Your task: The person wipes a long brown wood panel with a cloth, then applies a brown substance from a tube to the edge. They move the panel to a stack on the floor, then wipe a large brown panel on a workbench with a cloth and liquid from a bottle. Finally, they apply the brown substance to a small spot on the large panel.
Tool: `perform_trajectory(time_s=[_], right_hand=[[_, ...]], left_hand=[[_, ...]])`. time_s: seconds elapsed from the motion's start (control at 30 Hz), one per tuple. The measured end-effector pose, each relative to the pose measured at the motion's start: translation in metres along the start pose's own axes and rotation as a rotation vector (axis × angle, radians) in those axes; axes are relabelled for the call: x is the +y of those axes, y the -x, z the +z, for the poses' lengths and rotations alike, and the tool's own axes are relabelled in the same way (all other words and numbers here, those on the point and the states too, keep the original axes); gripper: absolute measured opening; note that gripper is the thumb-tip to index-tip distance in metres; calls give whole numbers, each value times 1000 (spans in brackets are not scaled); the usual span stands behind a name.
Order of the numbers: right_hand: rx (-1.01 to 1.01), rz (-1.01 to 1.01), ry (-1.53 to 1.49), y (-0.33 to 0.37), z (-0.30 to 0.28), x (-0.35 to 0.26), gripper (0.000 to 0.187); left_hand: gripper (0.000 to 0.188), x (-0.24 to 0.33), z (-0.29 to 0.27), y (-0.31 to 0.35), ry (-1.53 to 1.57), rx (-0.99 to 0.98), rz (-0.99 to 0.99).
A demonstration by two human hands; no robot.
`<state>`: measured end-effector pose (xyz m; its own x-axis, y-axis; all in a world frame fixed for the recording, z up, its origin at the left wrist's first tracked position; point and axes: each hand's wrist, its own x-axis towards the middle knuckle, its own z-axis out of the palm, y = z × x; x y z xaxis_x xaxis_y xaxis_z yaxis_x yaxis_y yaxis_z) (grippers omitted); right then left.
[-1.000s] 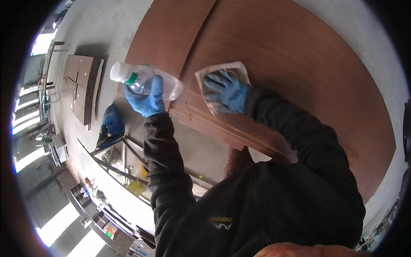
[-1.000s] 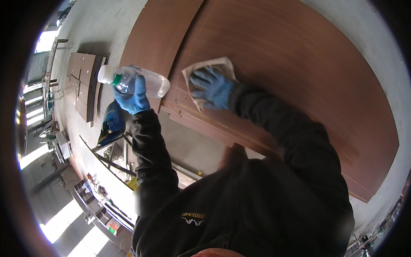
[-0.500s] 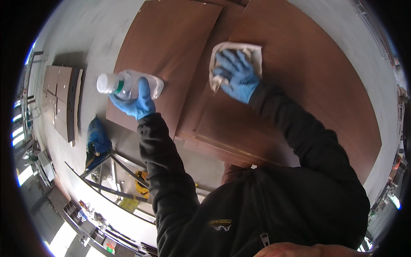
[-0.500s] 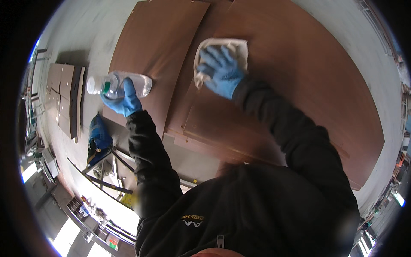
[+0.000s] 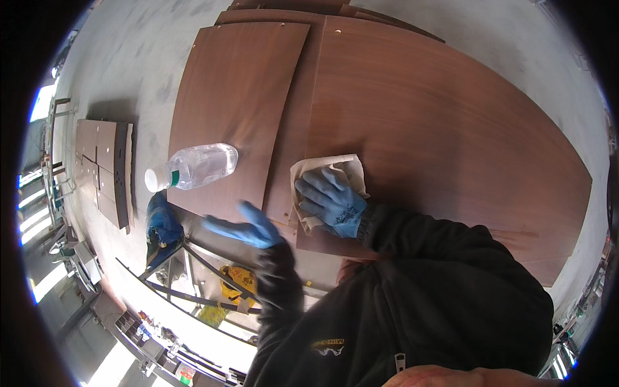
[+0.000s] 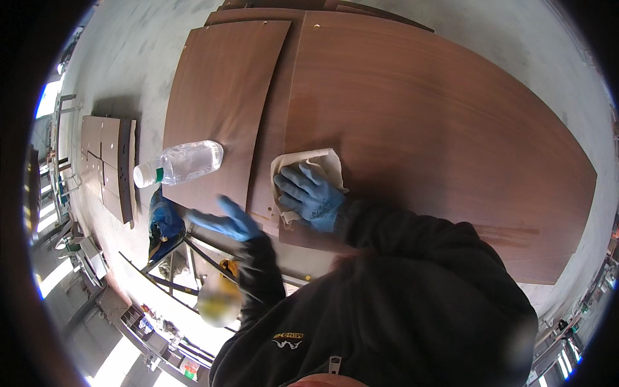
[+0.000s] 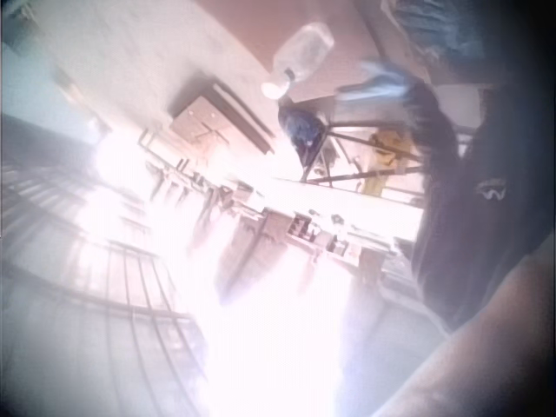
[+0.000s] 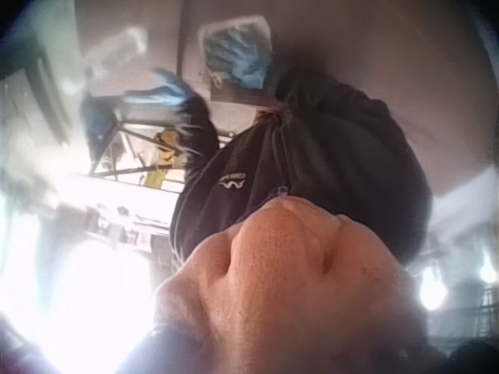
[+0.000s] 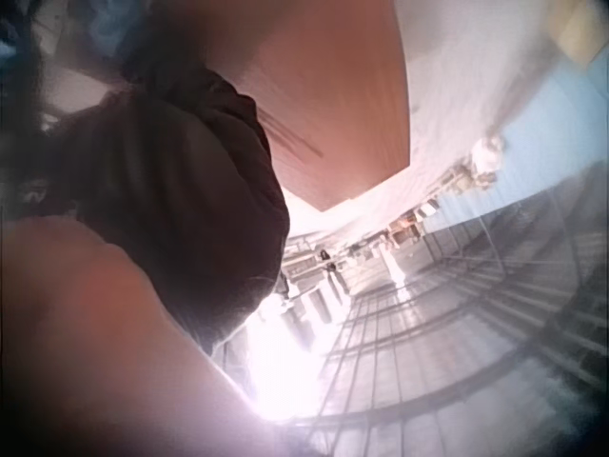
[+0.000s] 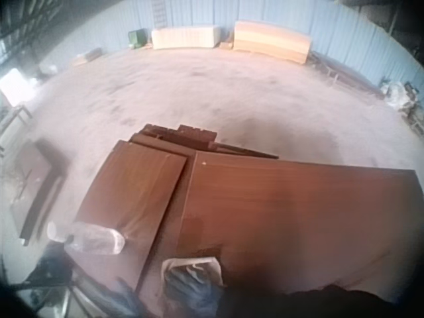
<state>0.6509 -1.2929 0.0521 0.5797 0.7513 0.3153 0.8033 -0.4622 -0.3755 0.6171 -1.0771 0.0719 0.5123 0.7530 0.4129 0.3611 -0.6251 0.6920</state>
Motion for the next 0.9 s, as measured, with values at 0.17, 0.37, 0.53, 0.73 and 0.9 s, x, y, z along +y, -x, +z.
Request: perform_trajectory(time_s=[0.17, 0.37, 0.53, 0.73, 0.9], right_hand=[[160, -31, -27, -26, -14, 25, 42], [325, 180, 153, -151, -44, 236, 20], [364, 240, 445, -194, -52, 330, 26], [342, -78, 249, -109, -24, 201, 27], [233, 162, 102, -158, -51, 260, 25]], left_hand=[[96, -10, -7, 110, -179, -227, 194], [89, -6, -2, 107, -243, -251, 266], [87, 2, -2, 103, -298, -347, 224], [87, 5, 0, 98, -294, -423, 226], [87, 5, -1, 100, -271, -423, 248]])
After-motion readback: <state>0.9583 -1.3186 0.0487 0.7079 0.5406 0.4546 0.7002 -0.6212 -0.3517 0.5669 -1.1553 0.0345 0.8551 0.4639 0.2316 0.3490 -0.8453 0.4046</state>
